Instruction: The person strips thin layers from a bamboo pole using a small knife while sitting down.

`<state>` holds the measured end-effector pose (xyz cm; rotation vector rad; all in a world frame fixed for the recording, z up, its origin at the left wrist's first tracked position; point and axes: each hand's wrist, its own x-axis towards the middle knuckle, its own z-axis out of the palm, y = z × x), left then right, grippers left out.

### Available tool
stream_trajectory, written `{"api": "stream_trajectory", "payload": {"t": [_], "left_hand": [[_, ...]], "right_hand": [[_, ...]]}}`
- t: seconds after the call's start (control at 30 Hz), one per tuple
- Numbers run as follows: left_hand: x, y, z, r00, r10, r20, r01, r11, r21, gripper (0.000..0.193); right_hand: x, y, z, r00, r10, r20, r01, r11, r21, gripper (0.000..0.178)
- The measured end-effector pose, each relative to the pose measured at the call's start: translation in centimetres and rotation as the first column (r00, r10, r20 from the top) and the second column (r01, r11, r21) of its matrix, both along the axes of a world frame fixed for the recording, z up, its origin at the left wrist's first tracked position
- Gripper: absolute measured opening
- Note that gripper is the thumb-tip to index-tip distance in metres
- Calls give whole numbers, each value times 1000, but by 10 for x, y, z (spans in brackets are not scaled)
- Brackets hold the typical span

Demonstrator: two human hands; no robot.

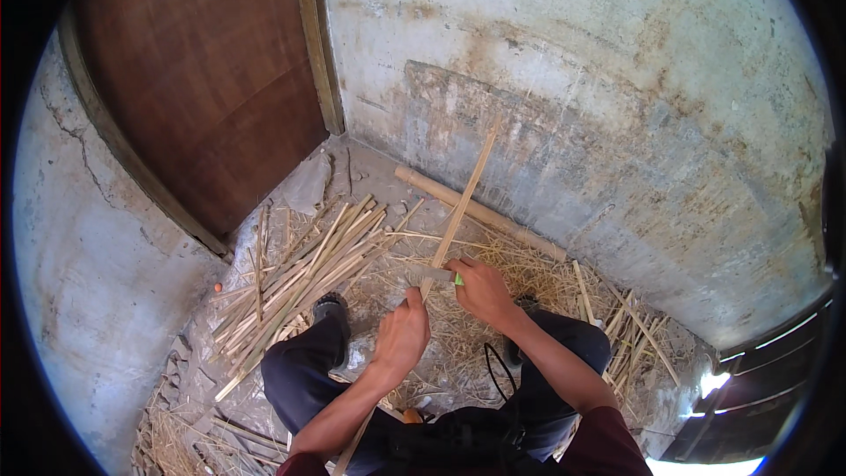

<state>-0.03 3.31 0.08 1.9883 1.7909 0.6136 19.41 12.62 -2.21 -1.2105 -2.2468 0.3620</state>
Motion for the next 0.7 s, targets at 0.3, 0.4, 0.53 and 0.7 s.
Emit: {"api": "stream_trajectory", "payload": {"t": [0.3,0.4,0.53,0.7], "left_hand": [[4,0,3,999,44,-9,-44,999,-3,13],[6,0,6,999,31,-18,-31,1000,0,13],[2,0,12,999,31,-37,-32,999,-20,14],[3,-4,15,997,37,-66,-38,999,-21,15]], "right_hand": [[-8,15,9,992,-115,47,119,988,-96,21],[2,28,5,976,-192,105,193,981,-3,22],[-5,27,2,988,-143,59,146,988,-50,26],[-11,15,11,994,-53,93,56,998,-26,30]]}}
